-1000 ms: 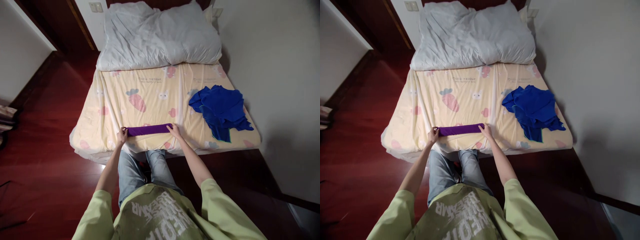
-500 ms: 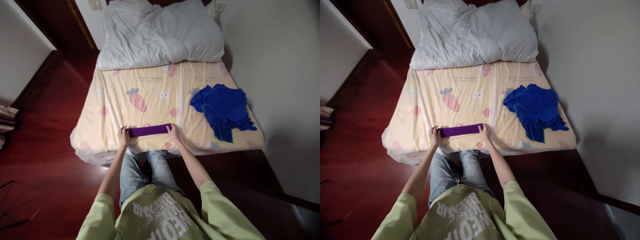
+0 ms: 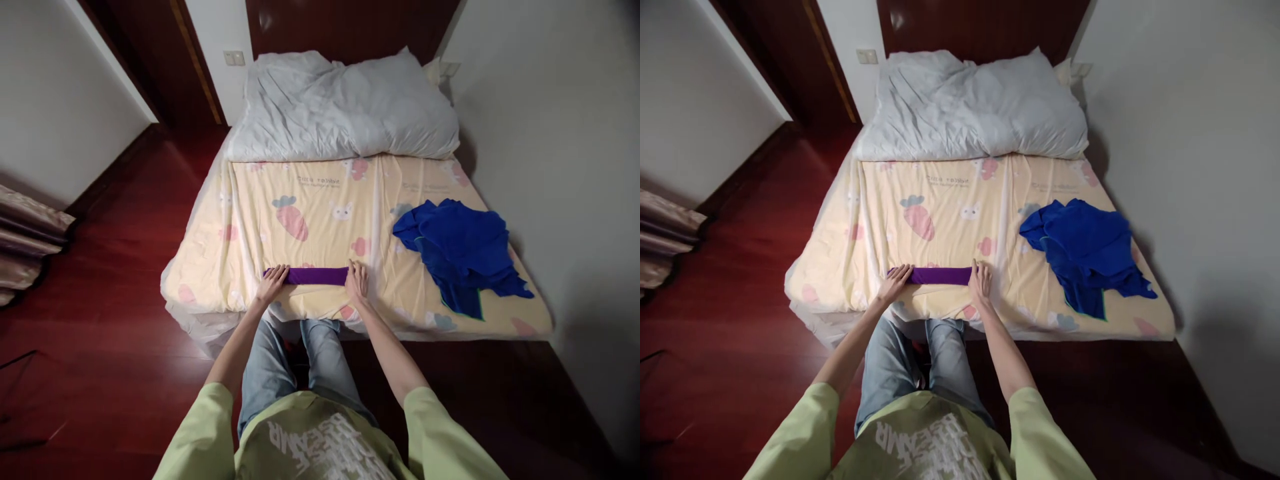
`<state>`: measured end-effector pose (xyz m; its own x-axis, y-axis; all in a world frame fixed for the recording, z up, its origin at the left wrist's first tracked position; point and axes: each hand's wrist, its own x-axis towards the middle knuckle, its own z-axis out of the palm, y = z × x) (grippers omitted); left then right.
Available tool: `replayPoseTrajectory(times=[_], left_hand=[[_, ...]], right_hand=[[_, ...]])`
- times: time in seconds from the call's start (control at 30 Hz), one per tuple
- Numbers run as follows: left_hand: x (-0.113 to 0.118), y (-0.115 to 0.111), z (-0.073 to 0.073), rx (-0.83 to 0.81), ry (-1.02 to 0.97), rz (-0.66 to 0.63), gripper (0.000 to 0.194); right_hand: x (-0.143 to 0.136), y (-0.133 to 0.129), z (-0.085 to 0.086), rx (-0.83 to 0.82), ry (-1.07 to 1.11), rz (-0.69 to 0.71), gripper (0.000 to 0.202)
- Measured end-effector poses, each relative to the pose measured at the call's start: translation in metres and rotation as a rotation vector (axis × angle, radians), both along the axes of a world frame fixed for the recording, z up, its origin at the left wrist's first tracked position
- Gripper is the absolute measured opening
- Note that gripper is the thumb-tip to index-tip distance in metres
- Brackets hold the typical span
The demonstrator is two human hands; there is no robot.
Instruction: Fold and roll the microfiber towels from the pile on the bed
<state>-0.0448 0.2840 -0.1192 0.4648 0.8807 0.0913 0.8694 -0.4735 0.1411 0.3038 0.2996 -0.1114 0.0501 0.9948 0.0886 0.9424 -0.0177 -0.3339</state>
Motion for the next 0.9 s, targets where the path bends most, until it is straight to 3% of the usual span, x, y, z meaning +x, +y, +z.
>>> replayPoseTrajectory(times=[0.07,0.17,0.33,0.47,0.57,0.73,0.83,0.9], left_hand=[[-0.001,0.002,0.000,0.005,0.029,0.011,0.059],[-0.002,0.003,-0.002,0.001,0.052,0.034,0.058],[-0.005,0.003,-0.003,0.015,-0.017,0.030,0.052],[-0.014,-0.008,0.005,0.084,-0.099,-0.027,0.045],[-0.026,-0.034,0.015,0.137,-0.170,-0.081,0.043],[-0.055,-0.107,0.030,0.232,-0.287,-0.108,0.044],[-0.078,-0.152,0.027,0.313,-0.263,-0.079,0.042],[-0.098,-0.173,0.019,0.376,-0.248,-0.045,0.041]], right_hand=[[-0.003,-0.008,0.001,0.117,-0.081,0.204,0.056],[-0.003,-0.019,-0.005,0.143,-0.126,0.497,0.048],[0.009,-0.020,-0.012,0.156,-0.199,0.554,0.052],[0.015,-0.005,-0.001,0.151,-0.232,0.599,0.056],[0.010,0.007,0.014,0.159,-0.237,0.613,0.054],[-0.025,0.027,0.040,0.181,-0.341,0.692,0.055],[-0.078,0.049,0.055,0.163,-0.408,0.823,0.053],[-0.133,0.068,0.066,0.155,-0.423,0.913,0.051]])
